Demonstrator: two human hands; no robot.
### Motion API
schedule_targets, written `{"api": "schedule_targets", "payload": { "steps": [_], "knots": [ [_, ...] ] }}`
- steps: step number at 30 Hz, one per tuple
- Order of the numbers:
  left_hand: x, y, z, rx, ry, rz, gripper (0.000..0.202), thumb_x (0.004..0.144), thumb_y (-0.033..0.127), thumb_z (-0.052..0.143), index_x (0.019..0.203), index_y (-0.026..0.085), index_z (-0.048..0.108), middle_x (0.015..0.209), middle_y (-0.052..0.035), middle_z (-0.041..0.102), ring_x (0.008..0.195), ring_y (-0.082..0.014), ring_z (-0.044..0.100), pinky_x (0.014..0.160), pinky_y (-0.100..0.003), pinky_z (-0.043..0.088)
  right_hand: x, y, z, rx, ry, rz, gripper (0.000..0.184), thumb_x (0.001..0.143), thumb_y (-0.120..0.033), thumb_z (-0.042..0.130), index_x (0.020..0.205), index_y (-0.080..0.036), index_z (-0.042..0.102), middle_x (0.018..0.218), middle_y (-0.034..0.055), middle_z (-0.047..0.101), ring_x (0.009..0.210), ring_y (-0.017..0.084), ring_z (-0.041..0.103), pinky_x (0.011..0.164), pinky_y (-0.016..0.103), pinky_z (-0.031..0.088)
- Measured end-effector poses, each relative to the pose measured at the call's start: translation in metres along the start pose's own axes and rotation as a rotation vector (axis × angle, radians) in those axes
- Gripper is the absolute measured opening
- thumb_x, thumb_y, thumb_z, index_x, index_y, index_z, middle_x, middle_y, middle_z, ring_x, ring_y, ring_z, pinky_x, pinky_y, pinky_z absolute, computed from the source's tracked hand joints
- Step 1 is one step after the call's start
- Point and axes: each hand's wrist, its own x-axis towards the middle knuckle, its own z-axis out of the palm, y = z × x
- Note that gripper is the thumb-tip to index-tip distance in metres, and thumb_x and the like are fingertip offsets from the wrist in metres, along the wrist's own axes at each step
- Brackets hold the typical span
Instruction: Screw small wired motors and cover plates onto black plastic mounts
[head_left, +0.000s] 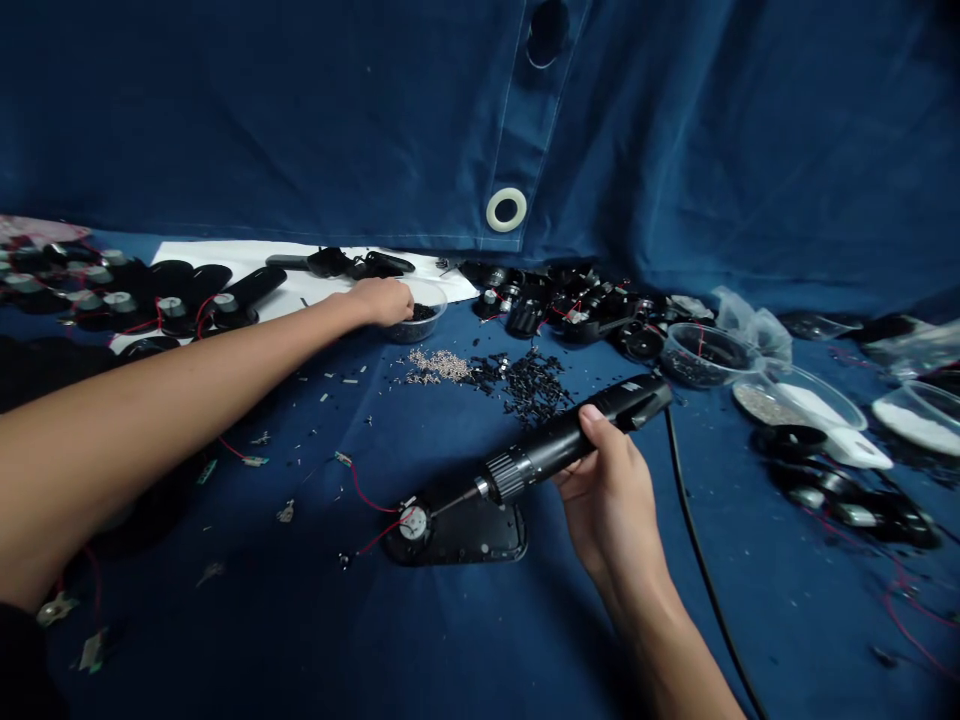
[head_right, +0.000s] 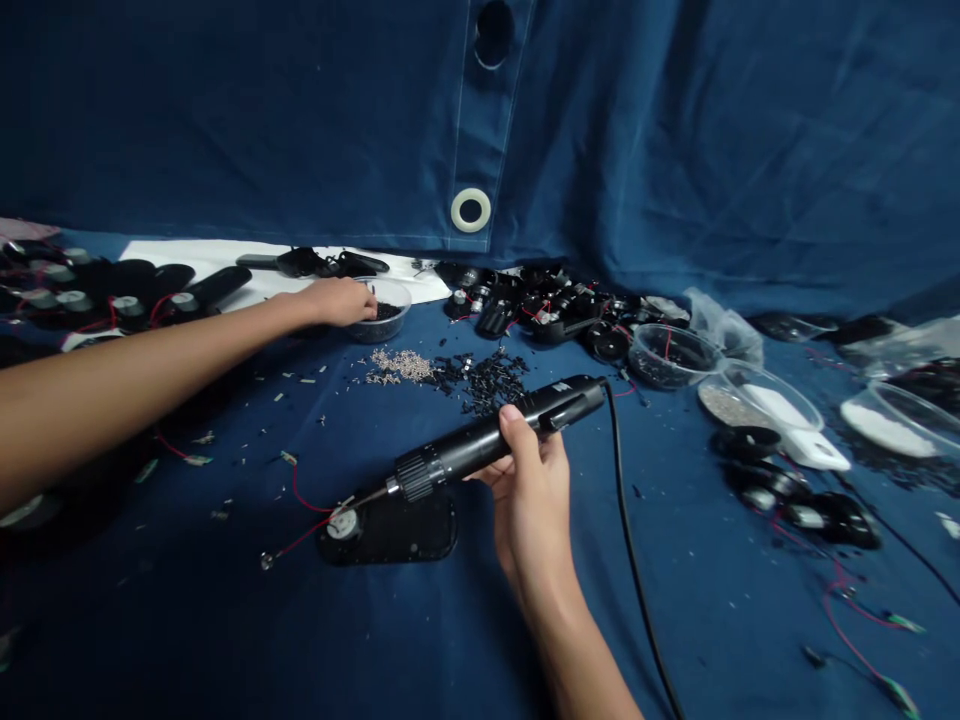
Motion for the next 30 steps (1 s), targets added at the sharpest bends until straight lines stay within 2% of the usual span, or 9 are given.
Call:
{"api": "schedule_targets", "payload": {
  "steps": [5,8,11,15,18,21,27,30],
  "knots": [
    [-0.013,0.010,-0.003,-0.060,0.197,-0.021,0.034,0.083,0.036,0.044,0.086,0.013,0.070,0.091,-0.0152,0.065,0.081,-0.0254,0.057,0.071,-0.034,0.040,0.002,0.001,0.002,-0.017,-0.001,-0.015,0.031,0.073,-0.036,0.070,0.081,-0.019,0.046,0.064,-0.0056,0.049,0.048,0.008,0.051,0.049,0.023,0.049],
    [-0.033,0.024,-0.007,-0.104,0.338,-0.046,0.039,0.089,0.031,0.033,0.088,0.013,0.067,0.091,-0.0141,0.064,0.080,-0.0233,0.056,0.072,-0.035,0.039,0.003,0.003,0.001,-0.027,-0.011,-0.039,0.031,0.073,-0.038,0.069,0.082,-0.019,0.046,0.063,-0.0058,0.050,0.048,0.009,0.051,0.050,0.024,0.051],
    [-0.069,0.043,-0.008,-0.187,0.469,-0.010,0.044,0.094,0.030,0.026,0.087,0.014,0.066,0.090,-0.0112,0.063,0.083,-0.0207,0.055,0.076,-0.033,0.039,0.004,0.005,-0.001,-0.028,-0.018,-0.066,0.033,0.074,-0.041,0.069,0.082,-0.019,0.046,0.060,-0.0058,0.049,0.049,0.009,0.052,0.050,0.025,0.052],
    [-0.139,0.075,-0.001,-0.425,0.662,0.161,0.029,0.093,0.024,0.040,0.092,0.018,0.068,0.094,-0.0056,0.062,0.089,-0.0173,0.055,0.082,-0.028,0.039,0.007,0.008,-0.004,-0.008,-0.001,-0.064,0.034,0.072,-0.044,0.068,0.084,-0.019,0.048,0.064,-0.0034,0.053,0.054,0.011,0.057,0.051,0.025,0.052],
    [-0.189,0.098,0.012,-0.540,0.686,0.199,0.024,0.091,0.020,0.046,0.099,0.021,0.069,0.093,-0.0032,0.060,0.083,-0.0146,0.056,0.078,-0.027,0.042,0.010,0.010,-0.005,0.025,0.019,-0.046,0.031,0.072,-0.043,0.067,0.084,-0.019,0.051,0.065,-0.0019,0.055,0.056,0.012,0.059,0.050,0.023,0.052],
    [-0.219,0.111,0.027,-0.667,0.684,0.231,0.026,0.090,0.017,0.046,0.102,0.022,0.069,0.094,-0.0034,0.060,0.083,-0.0139,0.057,0.076,-0.026,0.045,0.012,0.012,-0.007,0.052,0.040,-0.010,0.028,0.071,-0.042,0.066,0.080,-0.019,0.053,0.065,-0.0008,0.056,0.056,0.012,0.059,0.049,0.021,0.052],
    [-0.228,0.114,0.043,-1.068,0.628,0.242,0.025,0.086,0.019,0.054,0.109,0.021,0.064,0.092,-0.0032,0.063,0.083,-0.0140,0.060,0.079,-0.027,0.051,0.012,0.017,-0.007,0.072,0.039,0.013,0.027,0.071,-0.042,0.066,0.075,-0.019,0.053,0.066,0.0009,0.058,0.057,0.011,0.059,0.049,0.020,0.051],
    [-0.228,0.116,0.045,-1.213,0.598,0.222,0.016,0.084,0.023,0.059,0.098,0.018,0.065,0.085,-0.0029,0.065,0.078,-0.0135,0.062,0.077,-0.026,0.052,0.012,0.019,-0.006,0.062,0.039,0.014,0.026,0.071,-0.041,0.066,0.074,-0.019,0.054,0.066,0.0010,0.059,0.057,0.011,0.059,0.050,0.021,0.052]
  ]
}}
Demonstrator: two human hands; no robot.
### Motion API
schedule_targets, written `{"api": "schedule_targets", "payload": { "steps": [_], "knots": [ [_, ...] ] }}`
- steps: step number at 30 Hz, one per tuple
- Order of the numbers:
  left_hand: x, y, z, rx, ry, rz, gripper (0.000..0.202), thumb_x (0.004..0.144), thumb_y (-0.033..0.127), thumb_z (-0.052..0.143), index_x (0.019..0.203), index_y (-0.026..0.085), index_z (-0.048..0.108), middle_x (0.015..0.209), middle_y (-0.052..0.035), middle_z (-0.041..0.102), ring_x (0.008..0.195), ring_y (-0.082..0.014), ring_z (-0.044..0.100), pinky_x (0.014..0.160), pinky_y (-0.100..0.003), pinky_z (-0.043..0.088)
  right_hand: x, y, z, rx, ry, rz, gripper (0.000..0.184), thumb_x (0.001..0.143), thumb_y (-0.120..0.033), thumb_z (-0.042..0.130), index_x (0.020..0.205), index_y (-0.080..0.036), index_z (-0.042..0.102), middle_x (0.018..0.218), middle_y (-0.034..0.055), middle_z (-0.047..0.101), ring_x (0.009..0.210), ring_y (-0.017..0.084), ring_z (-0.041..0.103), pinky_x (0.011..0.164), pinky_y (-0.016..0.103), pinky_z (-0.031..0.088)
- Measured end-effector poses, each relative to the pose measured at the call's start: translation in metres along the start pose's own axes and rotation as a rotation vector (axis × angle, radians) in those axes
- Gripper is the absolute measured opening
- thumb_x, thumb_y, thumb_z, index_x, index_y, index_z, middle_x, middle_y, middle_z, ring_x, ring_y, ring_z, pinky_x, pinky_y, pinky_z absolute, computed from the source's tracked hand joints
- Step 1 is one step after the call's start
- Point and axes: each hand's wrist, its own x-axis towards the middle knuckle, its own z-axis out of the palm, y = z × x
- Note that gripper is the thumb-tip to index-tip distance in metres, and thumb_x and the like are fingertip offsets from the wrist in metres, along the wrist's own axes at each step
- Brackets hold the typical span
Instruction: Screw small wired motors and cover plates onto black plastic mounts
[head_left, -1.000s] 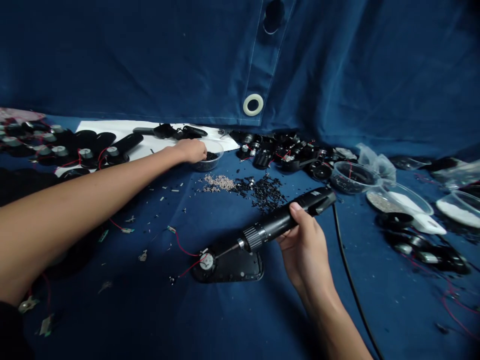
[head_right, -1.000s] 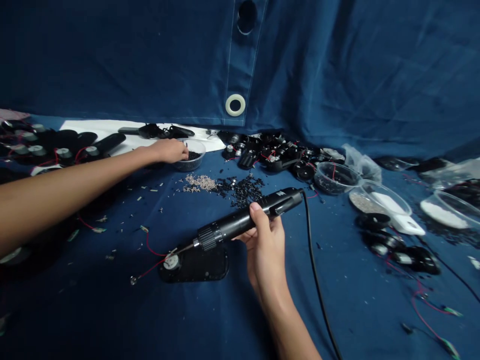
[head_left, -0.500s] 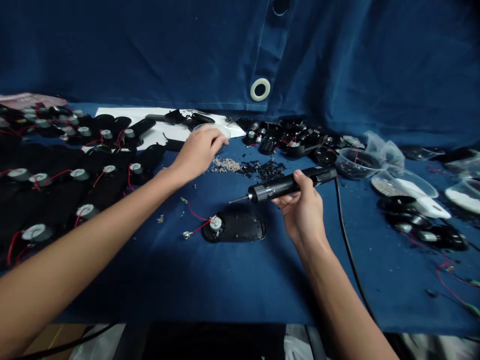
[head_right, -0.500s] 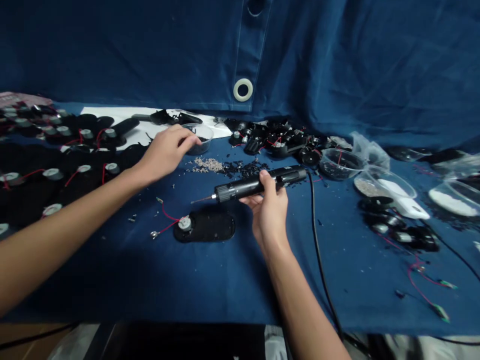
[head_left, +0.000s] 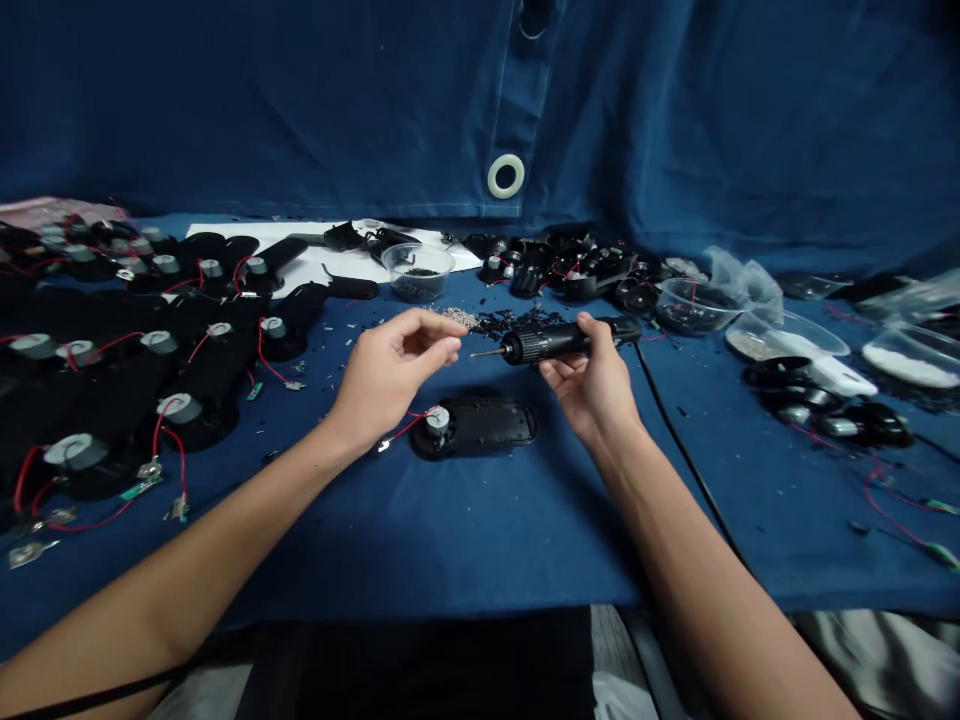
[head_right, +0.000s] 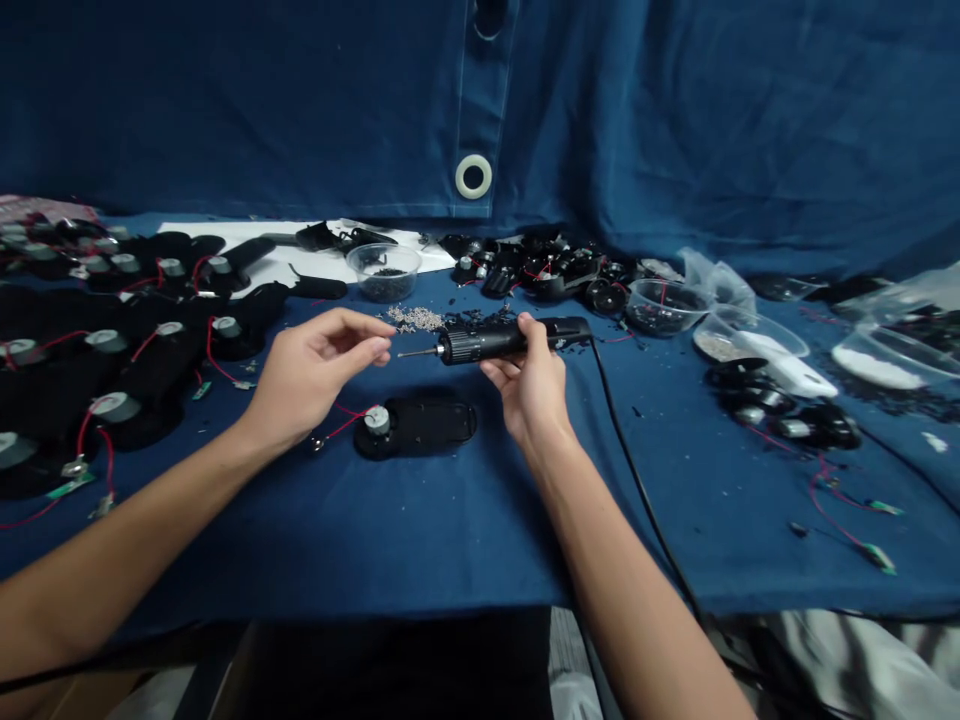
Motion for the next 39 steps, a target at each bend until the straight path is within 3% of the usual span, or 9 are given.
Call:
{"api": "schedule_targets", "payload": {
  "steps": [3,15,23,39],
  "knots": [
    [-0.003,0.000,0.002,0.013,0.001,-0.020,0.010,0.084,0.026,0.061,0.088,0.018,0.066,0.083,-0.0024,0.067,0.076,-0.0135,0.063,0.075,-0.026,0.052,0.001,0.001,0.000,-0.013,0.006,0.008,0.026,0.071,-0.042,0.067,0.075,-0.019,0.055,0.067,0.0008,0.059,0.059,0.011,0.059,0.051,0.021,0.052],
    [-0.008,-0.004,0.002,0.136,-0.032,-0.002,0.016,0.086,0.032,0.059,0.084,0.019,0.067,0.078,-0.0019,0.067,0.072,-0.0145,0.061,0.069,-0.027,0.048,0.004,0.005,-0.002,-0.035,0.002,0.020,0.029,0.071,-0.044,0.066,0.077,-0.018,0.056,0.072,0.0030,0.062,0.061,0.012,0.060,0.052,0.021,0.053],
    [-0.009,-0.001,0.002,0.402,-0.014,0.163,0.018,0.089,0.030,0.056,0.074,0.020,0.062,0.073,0.0004,0.064,0.071,-0.0138,0.058,0.068,-0.026,0.045,0.001,0.007,0.000,-0.070,0.003,-0.010,0.030,0.071,-0.043,0.068,0.078,-0.017,0.054,0.067,0.0023,0.060,0.058,0.012,0.060,0.052,0.022,0.055],
    [-0.012,-0.006,0.003,0.395,0.037,0.194,0.010,0.087,0.021,0.057,0.088,0.020,0.067,0.087,-0.0006,0.068,0.081,-0.0139,0.061,0.072,-0.025,0.045,0.003,0.008,-0.001,-0.068,0.009,0.003,0.028,0.072,-0.042,0.068,0.077,-0.016,0.058,0.070,0.0048,0.063,0.063,0.014,0.063,0.055,0.024,0.055]
  ]
}}
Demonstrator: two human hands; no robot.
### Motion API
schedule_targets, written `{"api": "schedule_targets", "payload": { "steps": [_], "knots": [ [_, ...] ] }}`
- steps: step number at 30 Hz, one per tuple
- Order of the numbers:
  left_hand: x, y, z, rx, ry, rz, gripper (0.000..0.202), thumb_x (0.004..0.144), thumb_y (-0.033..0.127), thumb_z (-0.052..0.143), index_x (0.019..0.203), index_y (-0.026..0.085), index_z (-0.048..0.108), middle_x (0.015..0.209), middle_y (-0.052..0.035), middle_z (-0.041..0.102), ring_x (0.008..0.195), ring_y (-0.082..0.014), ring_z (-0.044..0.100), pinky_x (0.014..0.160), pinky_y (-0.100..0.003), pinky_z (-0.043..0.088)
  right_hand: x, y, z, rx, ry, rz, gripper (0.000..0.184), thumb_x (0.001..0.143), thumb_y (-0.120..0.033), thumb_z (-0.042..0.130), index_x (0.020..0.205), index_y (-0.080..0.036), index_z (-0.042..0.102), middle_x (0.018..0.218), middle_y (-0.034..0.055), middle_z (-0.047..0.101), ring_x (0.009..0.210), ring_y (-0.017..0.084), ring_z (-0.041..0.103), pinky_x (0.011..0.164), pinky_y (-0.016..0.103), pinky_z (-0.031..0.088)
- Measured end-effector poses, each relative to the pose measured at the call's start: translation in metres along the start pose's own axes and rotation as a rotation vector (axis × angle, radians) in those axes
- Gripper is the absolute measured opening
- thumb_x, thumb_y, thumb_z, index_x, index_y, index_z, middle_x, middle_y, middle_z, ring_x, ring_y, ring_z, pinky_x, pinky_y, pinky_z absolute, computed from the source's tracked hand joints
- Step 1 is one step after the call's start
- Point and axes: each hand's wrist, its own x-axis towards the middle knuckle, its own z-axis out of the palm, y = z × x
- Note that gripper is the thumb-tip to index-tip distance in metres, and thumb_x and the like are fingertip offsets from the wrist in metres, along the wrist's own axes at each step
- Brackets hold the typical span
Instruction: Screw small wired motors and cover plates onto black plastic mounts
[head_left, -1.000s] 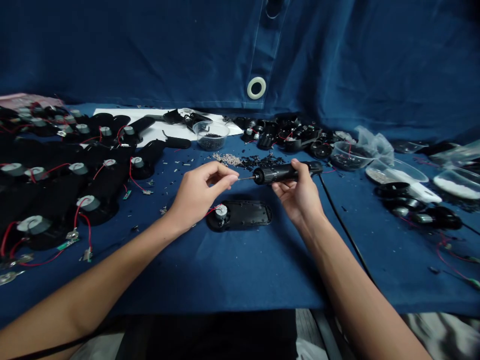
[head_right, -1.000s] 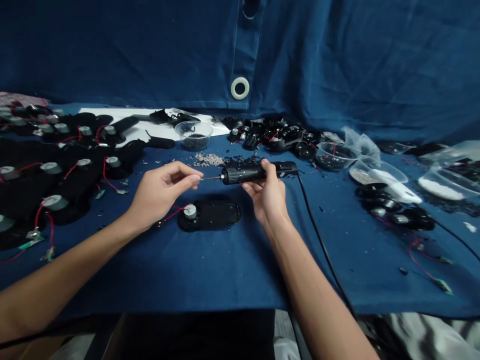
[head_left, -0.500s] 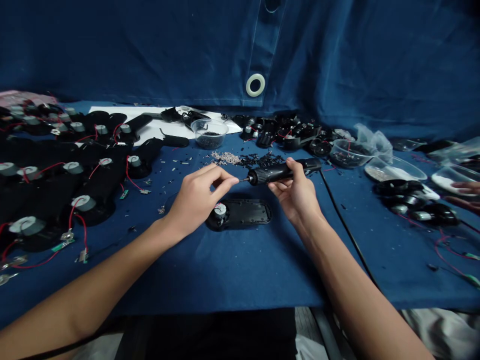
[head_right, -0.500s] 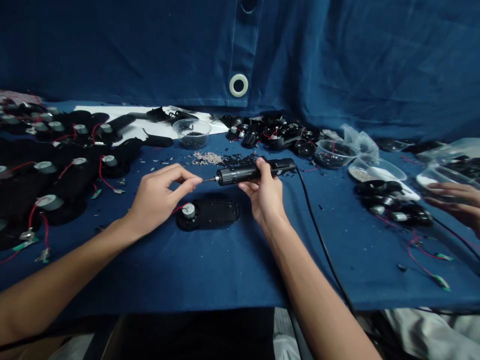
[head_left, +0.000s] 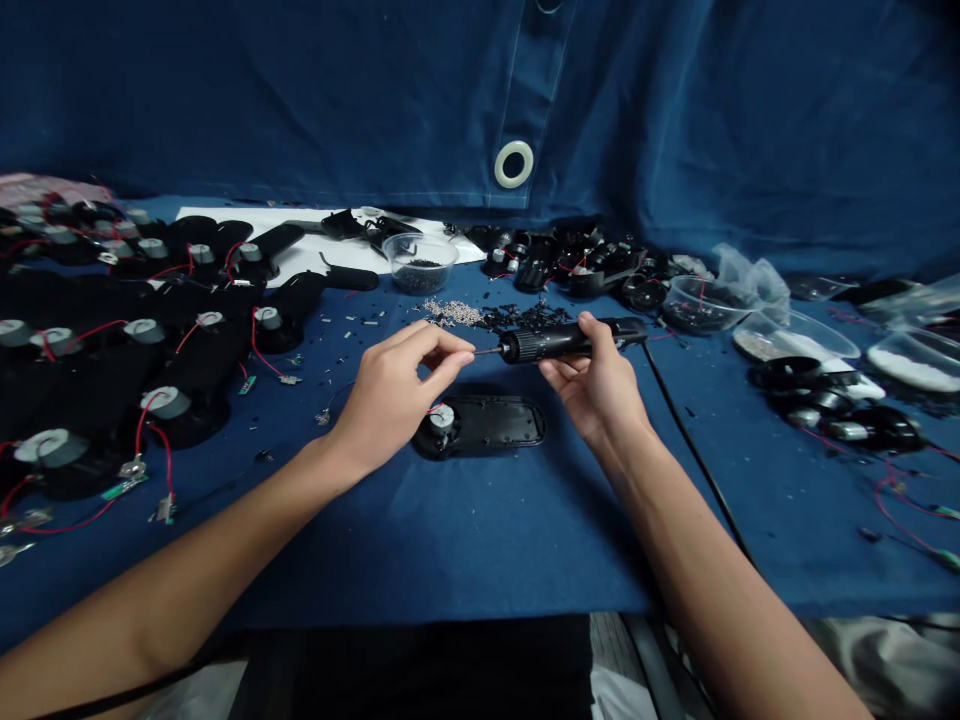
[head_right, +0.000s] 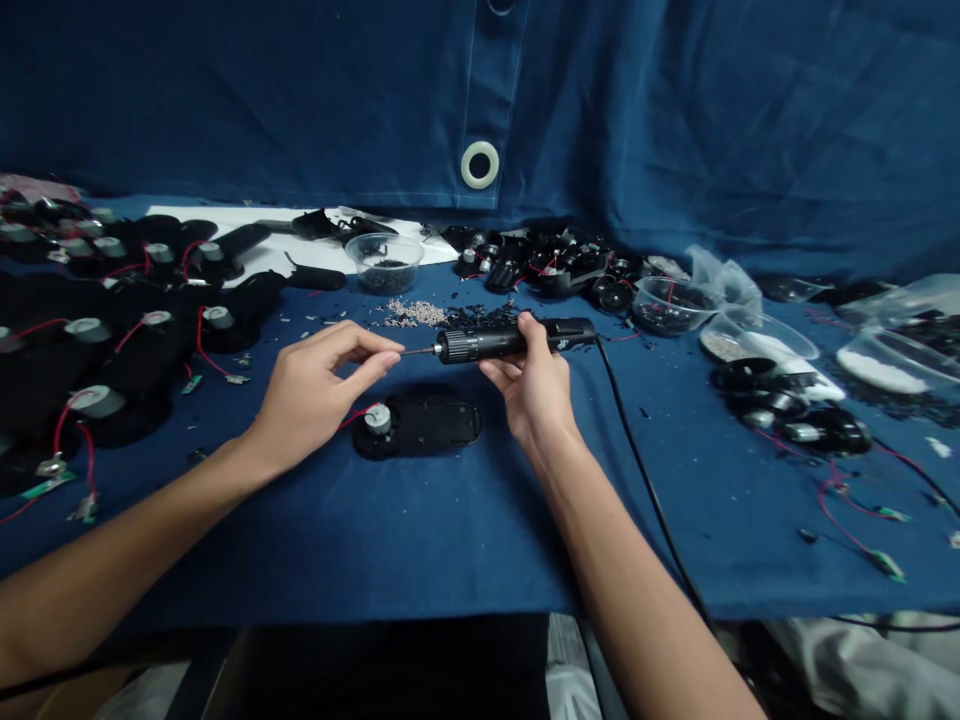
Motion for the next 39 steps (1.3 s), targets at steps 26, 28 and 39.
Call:
{"api": "schedule_targets", "payload": {
  "steps": [26,28,39],
  "knots": [
    [-0.018,0.003,-0.015,0.258,-0.633,-0.080,0.067,0.078,0.060,0.059,0.133,0.023,0.046,0.126,-0.0068,0.051,0.116,-0.0285,0.044,0.096,-0.042,0.036,0.000,-0.006,0.004,0.288,0.137,-0.211,0.032,0.075,-0.050,0.061,0.080,-0.023,0.044,0.064,-0.0071,0.044,0.056,0.007,0.055,0.050,0.019,0.052],
    [-0.020,-0.002,-0.008,0.229,-0.665,-0.050,0.062,0.082,0.054,0.058,0.133,0.021,0.045,0.123,-0.0072,0.051,0.115,-0.0261,0.044,0.097,-0.039,0.037,0.000,-0.009,0.004,0.314,0.154,-0.198,0.035,0.076,-0.054,0.058,0.079,-0.023,0.043,0.065,-0.0067,0.044,0.060,0.009,0.058,0.058,0.024,0.057],
    [-0.017,-0.010,0.007,0.126,-0.606,-0.036,0.068,0.073,0.053,0.070,0.129,0.020,0.051,0.120,-0.0050,0.054,0.113,-0.0226,0.048,0.098,-0.034,0.040,-0.016,-0.001,0.017,0.146,-0.019,-0.447,0.030,0.082,-0.051,0.052,0.079,-0.023,0.042,0.063,-0.0072,0.045,0.053,0.007,0.057,0.050,0.020,0.051]
  ]
}}
